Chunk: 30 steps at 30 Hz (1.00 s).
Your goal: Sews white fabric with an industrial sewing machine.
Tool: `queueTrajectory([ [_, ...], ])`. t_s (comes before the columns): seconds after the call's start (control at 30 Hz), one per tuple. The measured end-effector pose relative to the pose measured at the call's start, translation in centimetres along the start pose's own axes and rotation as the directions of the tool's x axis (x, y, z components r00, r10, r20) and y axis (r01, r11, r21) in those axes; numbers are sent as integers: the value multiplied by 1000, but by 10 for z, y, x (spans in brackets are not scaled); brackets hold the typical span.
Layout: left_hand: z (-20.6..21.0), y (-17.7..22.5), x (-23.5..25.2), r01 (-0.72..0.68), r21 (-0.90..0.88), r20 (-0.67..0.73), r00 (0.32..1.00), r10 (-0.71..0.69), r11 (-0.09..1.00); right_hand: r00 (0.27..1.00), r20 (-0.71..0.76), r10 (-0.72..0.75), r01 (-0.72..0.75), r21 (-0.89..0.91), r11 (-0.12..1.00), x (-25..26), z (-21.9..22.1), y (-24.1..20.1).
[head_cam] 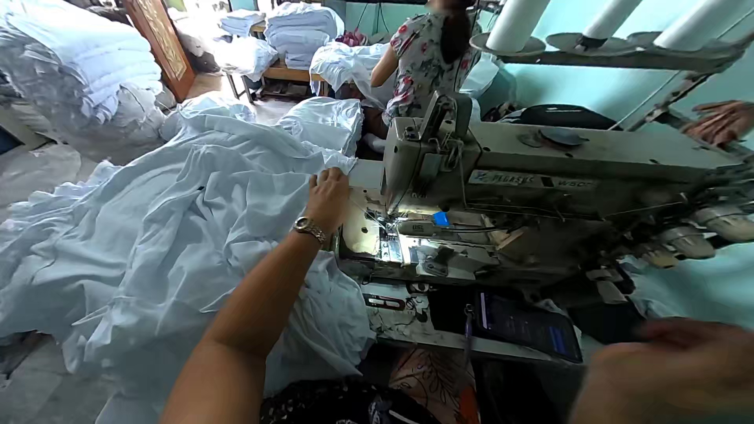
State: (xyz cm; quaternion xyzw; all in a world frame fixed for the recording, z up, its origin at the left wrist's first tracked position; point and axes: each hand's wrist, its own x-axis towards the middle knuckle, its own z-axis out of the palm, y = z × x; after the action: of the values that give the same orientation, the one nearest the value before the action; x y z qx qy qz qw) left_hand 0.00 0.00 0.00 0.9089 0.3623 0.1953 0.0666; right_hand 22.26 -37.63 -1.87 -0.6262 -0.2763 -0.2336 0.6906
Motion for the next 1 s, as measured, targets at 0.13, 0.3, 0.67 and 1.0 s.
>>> queueTrajectory([
  [0.13, 14, -17, -19, 57, -223, -64, 995, -73, 973, 593, 781, -197, 353, -32, 935, -107, 63, -15],
  [0.3, 13, -1, -34, -283, -346, -161, 957, 241, 895, 284, 949, -133, 533, -41, 845, -158, 116, 0],
  [0.67, 15, 12, -28, -504, -54, -82, 863, 499, 862, 389, 904, -178, 624, -117, 772, -146, 99, -1],
  [1.0, 12, -26, -26, -189, -305, -181, 974, 138, 933, 563, 803, -197, 470, -114, 875, -100, 94, -55],
])
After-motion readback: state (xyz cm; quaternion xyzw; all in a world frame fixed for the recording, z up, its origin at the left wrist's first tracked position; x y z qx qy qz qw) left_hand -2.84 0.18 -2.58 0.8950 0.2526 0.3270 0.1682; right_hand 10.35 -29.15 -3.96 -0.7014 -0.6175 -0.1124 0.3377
